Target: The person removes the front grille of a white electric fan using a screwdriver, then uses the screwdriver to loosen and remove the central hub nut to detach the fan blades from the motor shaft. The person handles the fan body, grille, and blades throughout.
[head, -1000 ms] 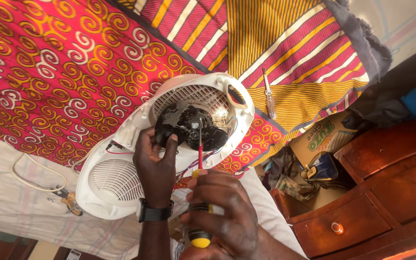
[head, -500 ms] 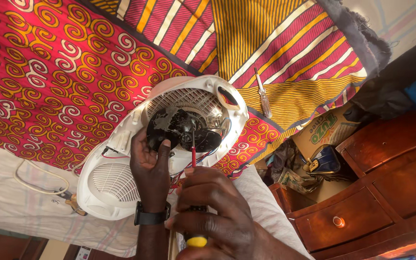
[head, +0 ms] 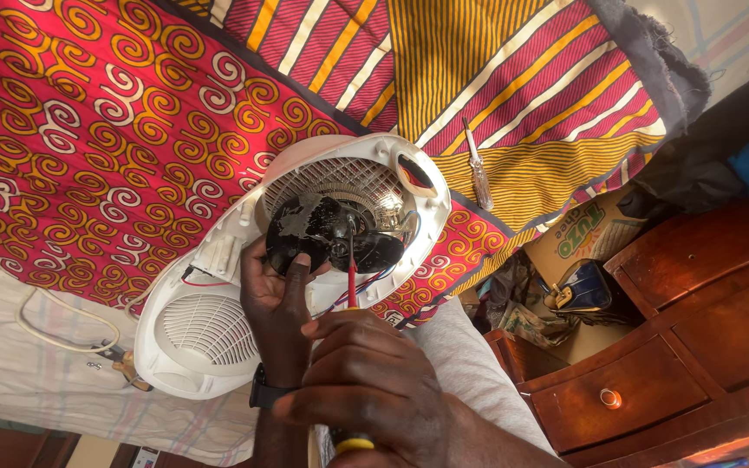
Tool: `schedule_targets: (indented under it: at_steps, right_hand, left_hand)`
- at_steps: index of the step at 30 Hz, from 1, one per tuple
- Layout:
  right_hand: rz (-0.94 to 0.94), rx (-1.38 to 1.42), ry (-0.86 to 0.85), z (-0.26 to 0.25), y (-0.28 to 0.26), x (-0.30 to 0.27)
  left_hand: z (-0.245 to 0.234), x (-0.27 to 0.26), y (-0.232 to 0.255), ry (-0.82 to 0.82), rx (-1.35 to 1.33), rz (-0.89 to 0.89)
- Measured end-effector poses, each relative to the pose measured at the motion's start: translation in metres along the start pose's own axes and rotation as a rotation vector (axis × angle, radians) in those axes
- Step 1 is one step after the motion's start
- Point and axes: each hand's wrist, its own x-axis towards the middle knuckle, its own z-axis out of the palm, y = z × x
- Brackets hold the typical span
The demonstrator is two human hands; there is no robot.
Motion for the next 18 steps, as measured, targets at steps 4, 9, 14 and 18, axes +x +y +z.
schedule_targets:
  at_steps: [4, 9, 14, 18]
  right_hand:
    - [0.020, 0.151, 0.012, 0.004, 0.003, 0.009]
    - [0.014, -0.186, 0.071, 0.002, -0.010, 0.006]
    - [0.014, 0.113, 0.037, 0.001, 0.001, 0.006]
    - [0.032, 0.253, 0.027, -0.004, 0.004, 0.006]
  left_hand:
    - [0.002, 0.001, -0.001, 0.012, -0.001, 0.003]
    - [0.000, 0.000, -0.007, 0.040, -0.030, -0.008]
    - [-0.002, -0.004, -0.015, 0.042, -0.083, 0.020]
    - [-0.008, -0.002, -0.021, 0.034, -0.072, 0.008]
